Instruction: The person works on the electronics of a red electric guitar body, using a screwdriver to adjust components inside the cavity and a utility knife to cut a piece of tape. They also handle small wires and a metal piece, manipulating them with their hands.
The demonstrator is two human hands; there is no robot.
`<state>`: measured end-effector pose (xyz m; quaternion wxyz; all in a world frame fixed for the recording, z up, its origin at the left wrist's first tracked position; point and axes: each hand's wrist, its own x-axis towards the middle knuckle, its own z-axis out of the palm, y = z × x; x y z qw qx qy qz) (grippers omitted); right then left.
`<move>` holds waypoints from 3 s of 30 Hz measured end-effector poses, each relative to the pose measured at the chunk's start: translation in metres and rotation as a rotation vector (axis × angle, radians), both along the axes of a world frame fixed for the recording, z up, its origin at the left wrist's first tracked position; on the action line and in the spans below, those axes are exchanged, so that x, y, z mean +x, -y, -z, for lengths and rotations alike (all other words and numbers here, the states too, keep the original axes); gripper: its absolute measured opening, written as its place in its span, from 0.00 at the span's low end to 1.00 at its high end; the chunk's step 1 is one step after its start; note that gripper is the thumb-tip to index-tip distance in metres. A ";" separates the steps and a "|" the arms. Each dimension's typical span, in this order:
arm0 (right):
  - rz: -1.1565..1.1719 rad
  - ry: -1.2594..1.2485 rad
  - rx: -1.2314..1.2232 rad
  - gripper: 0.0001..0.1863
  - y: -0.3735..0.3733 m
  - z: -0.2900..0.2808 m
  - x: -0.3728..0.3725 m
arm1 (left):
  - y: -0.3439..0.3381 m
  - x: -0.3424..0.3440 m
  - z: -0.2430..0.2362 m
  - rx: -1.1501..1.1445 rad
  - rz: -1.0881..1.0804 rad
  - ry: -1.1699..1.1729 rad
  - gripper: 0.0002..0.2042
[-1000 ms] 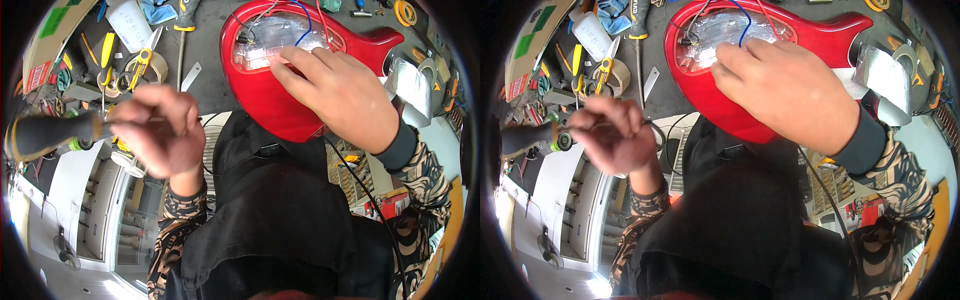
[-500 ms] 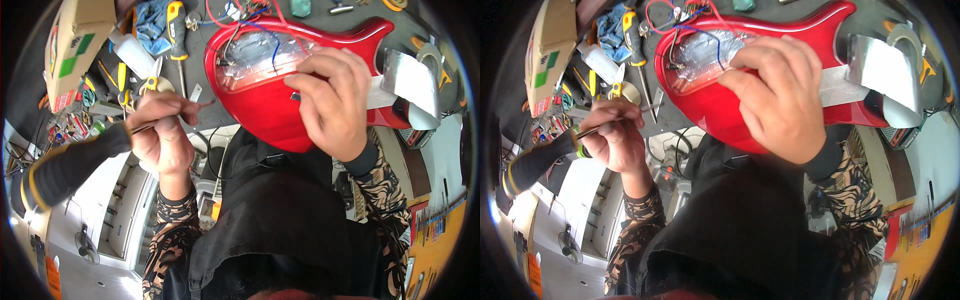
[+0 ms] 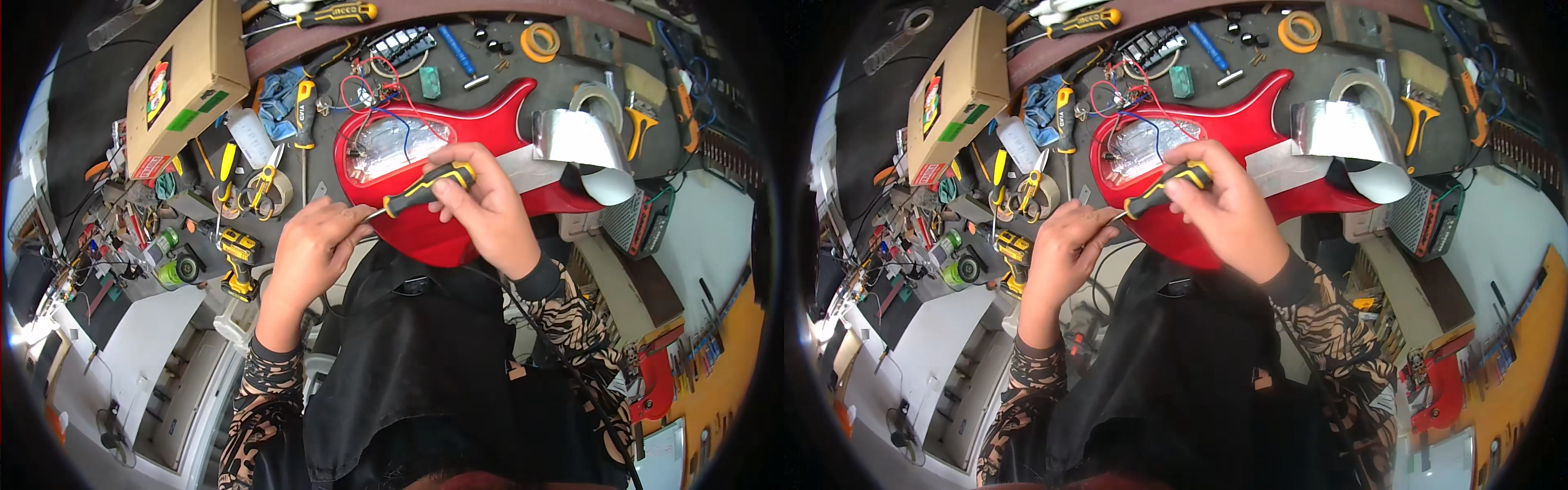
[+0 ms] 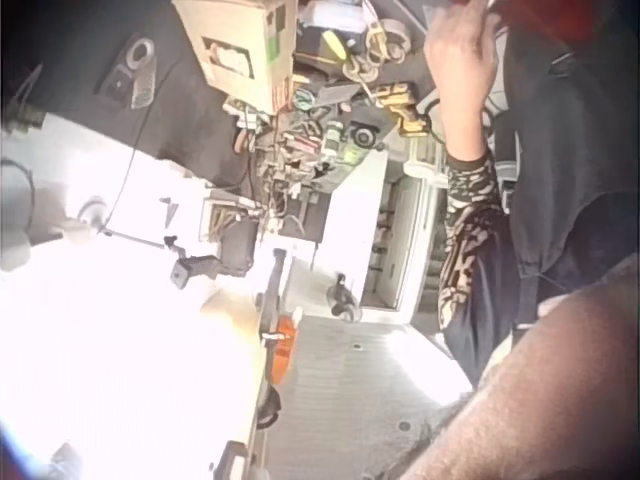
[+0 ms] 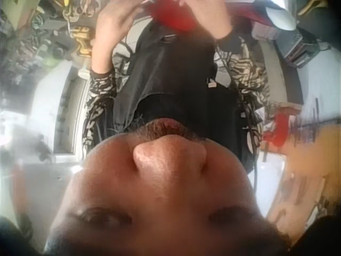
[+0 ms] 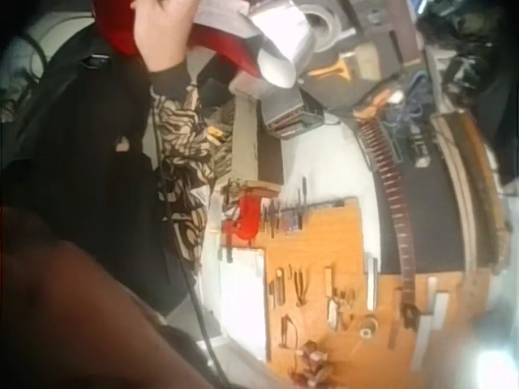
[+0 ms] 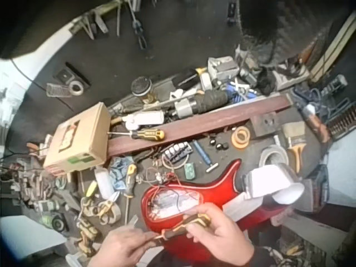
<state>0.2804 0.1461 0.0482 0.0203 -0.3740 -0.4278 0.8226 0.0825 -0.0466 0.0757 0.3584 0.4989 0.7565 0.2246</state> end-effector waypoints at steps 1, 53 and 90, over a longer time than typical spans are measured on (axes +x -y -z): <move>0.029 0.010 0.007 0.20 0.000 0.006 0.006 | 0.001 -0.001 -0.002 -0.003 0.007 -0.026 0.11; -0.135 -0.379 1.366 0.19 -0.118 -0.024 -0.150 | 0.046 0.009 0.019 0.358 -0.716 -0.322 0.17; -0.560 0.211 1.569 0.26 -0.026 0.077 -0.024 | 0.012 -0.033 0.090 0.370 -0.327 0.324 0.14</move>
